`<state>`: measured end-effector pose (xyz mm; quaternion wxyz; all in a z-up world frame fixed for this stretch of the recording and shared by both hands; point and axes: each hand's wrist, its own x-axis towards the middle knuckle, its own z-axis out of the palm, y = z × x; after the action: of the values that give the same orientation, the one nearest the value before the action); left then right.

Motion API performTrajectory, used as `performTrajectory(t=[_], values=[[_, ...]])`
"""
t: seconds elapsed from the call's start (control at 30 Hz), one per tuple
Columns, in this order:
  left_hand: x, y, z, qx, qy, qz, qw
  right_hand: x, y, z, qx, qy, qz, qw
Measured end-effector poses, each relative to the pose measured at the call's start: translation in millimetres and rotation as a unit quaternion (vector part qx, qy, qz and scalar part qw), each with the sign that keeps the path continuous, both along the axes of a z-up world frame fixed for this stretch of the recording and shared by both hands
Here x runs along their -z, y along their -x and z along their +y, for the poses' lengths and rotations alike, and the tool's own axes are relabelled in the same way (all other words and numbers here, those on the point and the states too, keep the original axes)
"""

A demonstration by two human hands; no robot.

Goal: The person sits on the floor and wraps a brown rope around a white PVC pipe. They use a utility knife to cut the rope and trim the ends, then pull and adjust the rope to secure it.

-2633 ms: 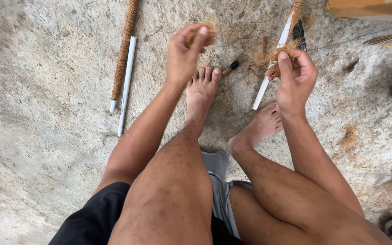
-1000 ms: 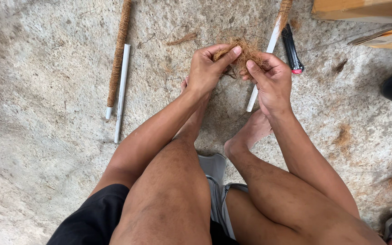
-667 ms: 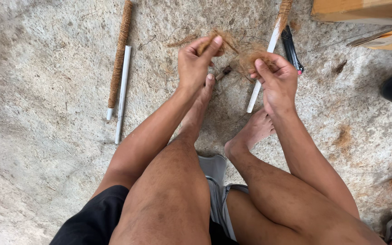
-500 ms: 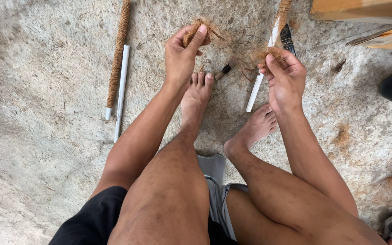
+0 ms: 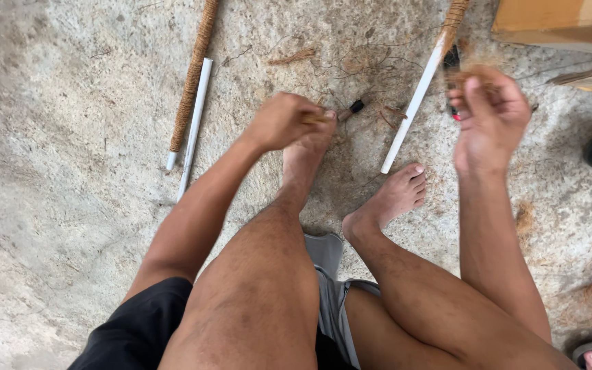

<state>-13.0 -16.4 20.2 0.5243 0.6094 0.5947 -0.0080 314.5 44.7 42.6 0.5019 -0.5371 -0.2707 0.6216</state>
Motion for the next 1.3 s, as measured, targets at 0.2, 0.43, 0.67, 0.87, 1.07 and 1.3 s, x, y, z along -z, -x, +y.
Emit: performTrajectory(t=[0.2, 0.43, 0.67, 0.87, 1.07, 1.3], values=[[-1.0, 87.4, -39.8, -0.083, -0.194, 0.282, 0.936, 10.8, -13.2, -1.7, 0.023, 0.007, -0.006, 1.000], [-43.0, 33.4, -3.8, -0.397, -0.057, -0.091, 0.912, 1.7, 38.7, -5.6, -0.090, 0.007, -0.033, 0.995], [-53.0, -36.3, 35.8, -0.291, -0.044, -0.189, 0.937, -21.5, 64.7, -7.5, -0.171, 0.034, 0.037, 0.984], [-52.7, -44.1, 33.4, -0.293, -0.076, -0.232, 0.924, -26.3, 75.8, -11.5, -0.207, 0.073, 0.053, 0.974], [-47.0, -38.7, 27.0, -0.302, -0.044, -0.205, 0.930, -26.3, 82.0, -15.4, -0.243, 0.073, 0.045, 0.966], [-45.3, -49.1, 17.2, -0.313, -0.073, -0.243, 0.915, -28.6, 92.6, -21.8, -0.208, 0.011, -0.039, 0.977]])
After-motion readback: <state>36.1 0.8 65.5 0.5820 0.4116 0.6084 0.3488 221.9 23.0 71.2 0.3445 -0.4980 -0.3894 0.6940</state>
